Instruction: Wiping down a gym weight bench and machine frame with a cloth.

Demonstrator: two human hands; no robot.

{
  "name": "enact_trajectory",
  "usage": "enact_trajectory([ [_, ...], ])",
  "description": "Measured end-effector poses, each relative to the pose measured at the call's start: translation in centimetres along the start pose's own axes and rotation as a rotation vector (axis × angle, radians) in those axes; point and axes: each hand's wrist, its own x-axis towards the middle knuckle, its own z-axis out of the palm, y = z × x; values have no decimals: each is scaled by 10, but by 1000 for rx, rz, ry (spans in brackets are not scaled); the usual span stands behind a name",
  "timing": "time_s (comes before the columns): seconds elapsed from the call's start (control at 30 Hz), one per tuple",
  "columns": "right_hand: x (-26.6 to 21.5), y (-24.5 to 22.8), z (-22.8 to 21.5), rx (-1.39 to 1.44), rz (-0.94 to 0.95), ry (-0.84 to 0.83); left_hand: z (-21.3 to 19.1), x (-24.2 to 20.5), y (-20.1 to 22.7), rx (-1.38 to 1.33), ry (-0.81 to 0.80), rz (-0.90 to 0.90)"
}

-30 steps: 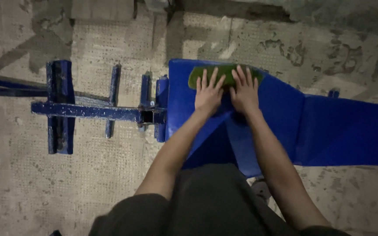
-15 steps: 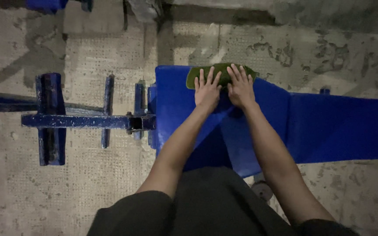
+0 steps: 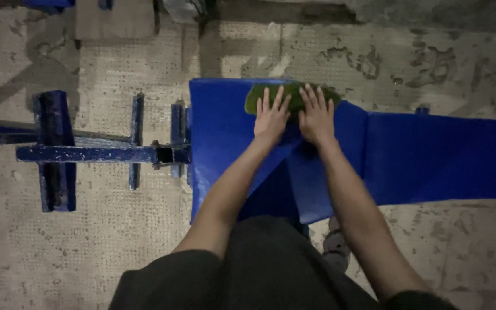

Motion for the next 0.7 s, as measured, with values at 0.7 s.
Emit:
enact_trajectory([
  [0.7,-27,53,-5,45,74,18,46,24,49,-13,27,21],
])
